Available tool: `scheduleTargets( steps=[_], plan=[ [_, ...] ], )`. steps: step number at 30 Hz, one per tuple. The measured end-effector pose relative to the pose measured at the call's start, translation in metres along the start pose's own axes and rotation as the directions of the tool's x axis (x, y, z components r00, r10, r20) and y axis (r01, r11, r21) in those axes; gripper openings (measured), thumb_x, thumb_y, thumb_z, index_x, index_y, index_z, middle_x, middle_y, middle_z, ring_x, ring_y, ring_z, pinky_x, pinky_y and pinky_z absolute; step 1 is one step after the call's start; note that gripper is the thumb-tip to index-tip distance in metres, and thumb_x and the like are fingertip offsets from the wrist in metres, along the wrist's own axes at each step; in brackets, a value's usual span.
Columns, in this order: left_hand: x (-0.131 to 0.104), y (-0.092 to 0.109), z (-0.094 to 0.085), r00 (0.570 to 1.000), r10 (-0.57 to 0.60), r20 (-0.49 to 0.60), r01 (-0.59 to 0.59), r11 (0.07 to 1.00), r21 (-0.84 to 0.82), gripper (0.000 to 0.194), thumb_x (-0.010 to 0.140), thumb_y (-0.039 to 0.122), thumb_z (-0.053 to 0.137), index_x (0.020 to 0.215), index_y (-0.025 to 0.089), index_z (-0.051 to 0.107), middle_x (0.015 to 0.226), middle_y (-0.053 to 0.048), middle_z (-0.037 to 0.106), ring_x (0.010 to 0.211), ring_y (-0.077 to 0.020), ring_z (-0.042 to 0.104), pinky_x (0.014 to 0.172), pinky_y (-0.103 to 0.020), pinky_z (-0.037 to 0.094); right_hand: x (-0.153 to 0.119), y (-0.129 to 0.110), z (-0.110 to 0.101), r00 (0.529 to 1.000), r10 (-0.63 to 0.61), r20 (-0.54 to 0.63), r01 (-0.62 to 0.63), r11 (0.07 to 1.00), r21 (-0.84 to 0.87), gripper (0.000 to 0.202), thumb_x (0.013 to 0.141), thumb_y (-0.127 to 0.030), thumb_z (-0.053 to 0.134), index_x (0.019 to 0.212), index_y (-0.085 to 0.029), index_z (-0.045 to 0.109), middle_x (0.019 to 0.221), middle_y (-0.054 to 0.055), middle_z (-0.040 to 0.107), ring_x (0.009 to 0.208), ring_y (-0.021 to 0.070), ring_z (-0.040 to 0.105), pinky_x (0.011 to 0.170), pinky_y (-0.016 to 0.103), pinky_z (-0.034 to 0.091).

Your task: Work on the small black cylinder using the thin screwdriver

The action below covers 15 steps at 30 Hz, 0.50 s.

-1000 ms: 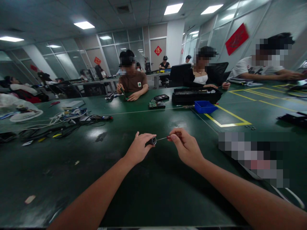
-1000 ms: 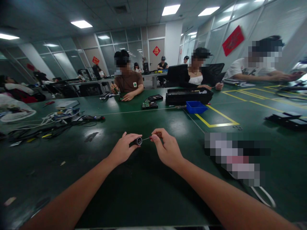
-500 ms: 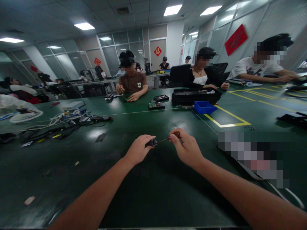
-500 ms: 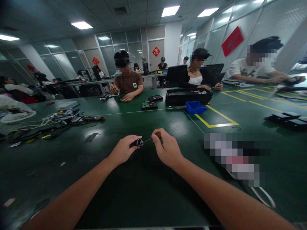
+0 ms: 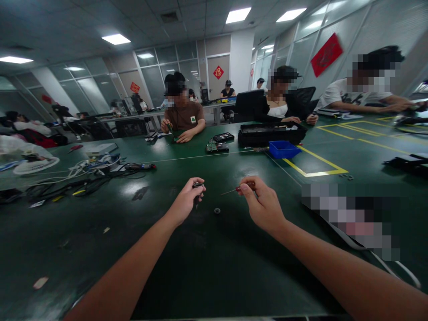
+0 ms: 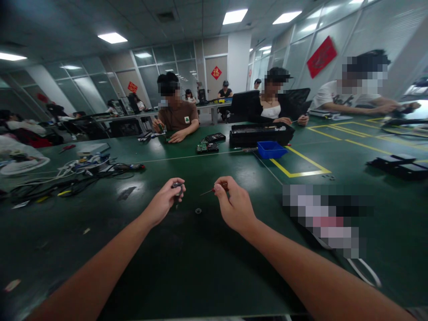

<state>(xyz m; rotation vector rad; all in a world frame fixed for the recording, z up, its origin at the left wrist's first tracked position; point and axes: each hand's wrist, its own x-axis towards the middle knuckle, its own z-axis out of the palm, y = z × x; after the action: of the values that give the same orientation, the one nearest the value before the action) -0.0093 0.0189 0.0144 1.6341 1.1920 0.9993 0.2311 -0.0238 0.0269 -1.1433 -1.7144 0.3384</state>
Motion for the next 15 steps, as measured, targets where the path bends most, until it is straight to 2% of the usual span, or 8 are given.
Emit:
scheduleTargets(
  steps=[1,3,6,9,11,13,15],
  plan=[
    [-0.001,0.004,-0.001,1.0,-0.007,0.017,0.007,1.0,0.013,0.028,0.093,0.039,0.049,0.115,0.021,0.053,0.093,-0.004,0.063,0.077,-0.0158,0.059,0.069,-0.028,0.048,0.0,0.0,0.0,1.0,-0.001,-0.003,0.001,1.0,0.004,0.018,0.101,-0.033,0.045,0.1,-0.022,0.059,0.084,0.004,0.07,0.079,0.02,0.069,0.07,0.032,0.049],
    [-0.004,0.014,-0.002,0.997,0.005,0.071,-0.015,0.99,0.139,0.03,0.09,0.047,0.055,0.104,0.02,0.057,0.082,-0.001,0.06,0.07,-0.0155,0.057,0.066,-0.027,0.045,0.0,0.0,-0.001,1.0,-0.005,-0.007,0.005,1.0,0.011,0.018,0.101,-0.034,0.045,0.1,-0.022,0.059,0.085,0.004,0.07,0.08,0.0201,0.069,0.071,0.032,0.049],
    [-0.008,0.026,0.001,0.982,0.016,0.19,-0.089,0.92,0.381,0.029,0.089,0.048,0.058,0.095,0.021,0.063,0.086,-0.003,0.064,0.076,-0.0183,0.06,0.07,-0.03,0.045,0.0,-0.001,-0.002,1.0,-0.009,-0.007,0.009,1.0,0.015,0.017,0.101,-0.034,0.045,0.1,-0.023,0.058,0.084,0.003,0.07,0.079,0.0198,0.069,0.07,0.032,0.049],
    [-0.008,0.025,0.009,0.953,0.017,0.301,-0.19,0.81,0.554,0.022,0.091,0.039,0.057,0.102,0.023,0.068,0.1,-0.005,0.068,0.091,-0.0224,0.063,0.078,-0.033,0.047,0.001,-0.002,-0.002,1.0,-0.008,-0.002,0.008,1.0,0.018,0.016,0.101,-0.032,0.045,0.1,-0.023,0.058,0.083,0.003,0.069,0.079,0.0198,0.068,0.07,0.032,0.049],
    [-0.007,0.019,0.016,0.935,0.0,0.355,-0.242,0.732,0.637,0.028,0.091,0.038,0.057,0.113,0.024,0.067,0.107,-0.007,0.067,0.097,-0.0249,0.062,0.081,-0.035,0.047,0.0,-0.002,-0.002,1.0,-0.005,0.008,0.005,1.0,0.02,0.015,0.101,-0.032,0.045,0.1,-0.023,0.057,0.084,0.003,0.069,0.079,0.0197,0.068,0.07,0.032,0.05],
    [-0.005,0.013,0.022,0.918,-0.041,0.395,-0.27,0.664,0.697,0.034,0.09,0.039,0.059,0.119,0.023,0.065,0.111,-0.009,0.066,0.099,-0.0265,0.062,0.082,-0.036,0.048,0.0,-0.001,-0.002,1.0,-0.003,0.021,0.002,1.0,0.019,0.016,0.101,-0.032,0.045,0.101,-0.022,0.057,0.085,0.003,0.069,0.079,0.0195,0.068,0.07,0.032,0.05],
    [-0.005,0.009,0.027,0.904,-0.073,0.422,-0.292,0.616,0.732,0.031,0.09,0.037,0.059,0.117,0.023,0.065,0.109,-0.008,0.065,0.096,-0.0263,0.063,0.079,-0.035,0.048,0.0,-0.001,-0.002,1.0,-0.007,0.026,0.006,1.0,0.02,0.016,0.101,-0.032,0.045,0.1,-0.022,0.057,0.085,0.003,0.068,0.079,0.0192,0.068,0.07,0.032,0.05]
  ],
)
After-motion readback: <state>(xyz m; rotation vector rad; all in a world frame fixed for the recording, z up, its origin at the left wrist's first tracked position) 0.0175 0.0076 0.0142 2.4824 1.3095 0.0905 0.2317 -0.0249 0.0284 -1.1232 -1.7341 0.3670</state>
